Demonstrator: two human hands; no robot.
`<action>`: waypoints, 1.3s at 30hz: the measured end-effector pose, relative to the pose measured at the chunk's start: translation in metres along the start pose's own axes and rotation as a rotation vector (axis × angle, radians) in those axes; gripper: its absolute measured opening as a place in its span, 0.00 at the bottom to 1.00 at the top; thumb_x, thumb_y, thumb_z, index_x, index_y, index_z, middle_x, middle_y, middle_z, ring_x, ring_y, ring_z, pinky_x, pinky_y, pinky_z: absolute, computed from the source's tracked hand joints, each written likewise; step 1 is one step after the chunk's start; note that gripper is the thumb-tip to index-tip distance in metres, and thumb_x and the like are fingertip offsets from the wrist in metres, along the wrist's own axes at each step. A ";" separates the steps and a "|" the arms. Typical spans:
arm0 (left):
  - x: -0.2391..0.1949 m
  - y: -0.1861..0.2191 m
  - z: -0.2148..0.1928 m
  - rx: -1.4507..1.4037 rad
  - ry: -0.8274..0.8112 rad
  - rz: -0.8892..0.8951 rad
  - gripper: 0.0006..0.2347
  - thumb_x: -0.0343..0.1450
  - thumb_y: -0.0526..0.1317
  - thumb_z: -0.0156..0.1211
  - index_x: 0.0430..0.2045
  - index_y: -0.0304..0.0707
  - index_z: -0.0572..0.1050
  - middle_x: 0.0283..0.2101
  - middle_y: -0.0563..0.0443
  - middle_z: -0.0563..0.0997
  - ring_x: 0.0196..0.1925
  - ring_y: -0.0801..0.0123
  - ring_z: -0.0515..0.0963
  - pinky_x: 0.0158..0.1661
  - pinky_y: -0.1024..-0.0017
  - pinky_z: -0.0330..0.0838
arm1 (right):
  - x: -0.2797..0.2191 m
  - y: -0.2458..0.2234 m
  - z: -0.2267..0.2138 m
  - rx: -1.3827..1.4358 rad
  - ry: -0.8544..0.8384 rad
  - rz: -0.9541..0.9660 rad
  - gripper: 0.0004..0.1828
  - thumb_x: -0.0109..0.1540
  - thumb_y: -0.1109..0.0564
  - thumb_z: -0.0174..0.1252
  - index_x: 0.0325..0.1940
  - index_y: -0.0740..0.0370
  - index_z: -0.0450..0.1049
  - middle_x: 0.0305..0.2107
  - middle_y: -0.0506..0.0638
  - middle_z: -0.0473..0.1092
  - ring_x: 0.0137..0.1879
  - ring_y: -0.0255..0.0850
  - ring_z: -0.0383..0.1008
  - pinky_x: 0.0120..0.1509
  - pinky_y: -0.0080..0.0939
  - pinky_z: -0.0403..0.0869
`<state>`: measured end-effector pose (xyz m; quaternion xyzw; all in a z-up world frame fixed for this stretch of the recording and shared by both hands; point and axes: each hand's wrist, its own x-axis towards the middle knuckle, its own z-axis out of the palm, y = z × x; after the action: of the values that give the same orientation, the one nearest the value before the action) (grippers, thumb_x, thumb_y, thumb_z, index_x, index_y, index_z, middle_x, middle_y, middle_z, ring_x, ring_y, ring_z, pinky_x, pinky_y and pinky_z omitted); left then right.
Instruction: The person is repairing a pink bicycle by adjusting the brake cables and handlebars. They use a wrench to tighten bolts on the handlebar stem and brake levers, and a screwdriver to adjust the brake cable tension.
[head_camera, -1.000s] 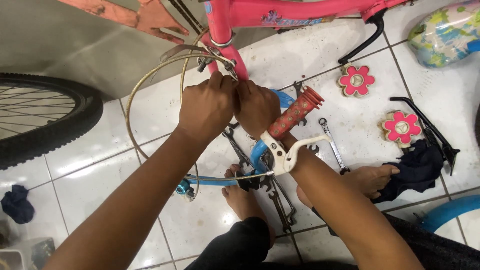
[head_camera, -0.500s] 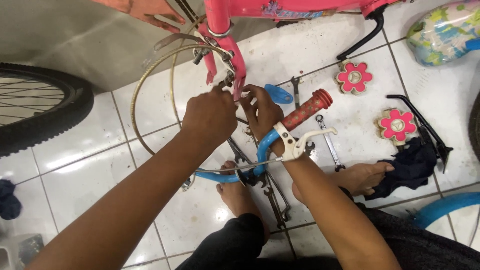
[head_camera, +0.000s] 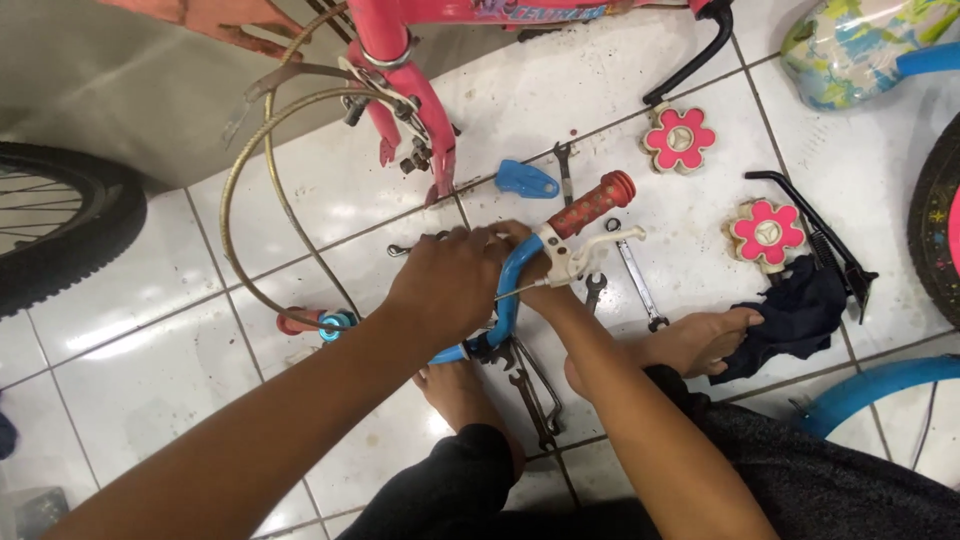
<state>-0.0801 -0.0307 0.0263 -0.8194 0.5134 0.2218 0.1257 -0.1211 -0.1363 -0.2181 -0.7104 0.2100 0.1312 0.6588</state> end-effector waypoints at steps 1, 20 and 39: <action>-0.003 -0.001 0.001 -0.007 -0.003 0.002 0.12 0.74 0.36 0.51 0.48 0.31 0.78 0.44 0.39 0.82 0.44 0.54 0.84 0.42 0.55 0.81 | -0.011 0.000 -0.003 -0.002 -0.001 0.007 0.14 0.70 0.48 0.52 0.54 0.56 0.74 0.32 0.53 0.78 0.31 0.41 0.79 0.34 0.42 0.78; -0.099 0.034 0.149 -0.327 0.086 0.811 0.07 0.75 0.35 0.53 0.34 0.34 0.79 0.46 0.38 0.77 0.52 0.47 0.73 0.45 0.57 0.70 | -0.098 -0.068 -0.121 -0.774 -0.100 0.078 0.13 0.66 0.51 0.51 0.48 0.40 0.80 0.36 0.42 0.80 0.40 0.43 0.78 0.45 0.48 0.73; -0.076 0.000 0.103 -0.141 0.037 0.450 0.10 0.71 0.34 0.51 0.44 0.38 0.78 0.41 0.48 0.76 0.40 0.61 0.80 0.36 0.68 0.79 | -0.068 -0.029 -0.081 -1.056 0.251 0.057 0.19 0.62 0.46 0.61 0.45 0.65 0.72 0.29 0.53 0.68 0.38 0.48 0.76 0.36 0.47 0.79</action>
<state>-0.1322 0.0737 -0.0260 -0.6949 0.6688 0.2643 0.0061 -0.1741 -0.2066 -0.1529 -0.9490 0.2118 0.1510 0.1783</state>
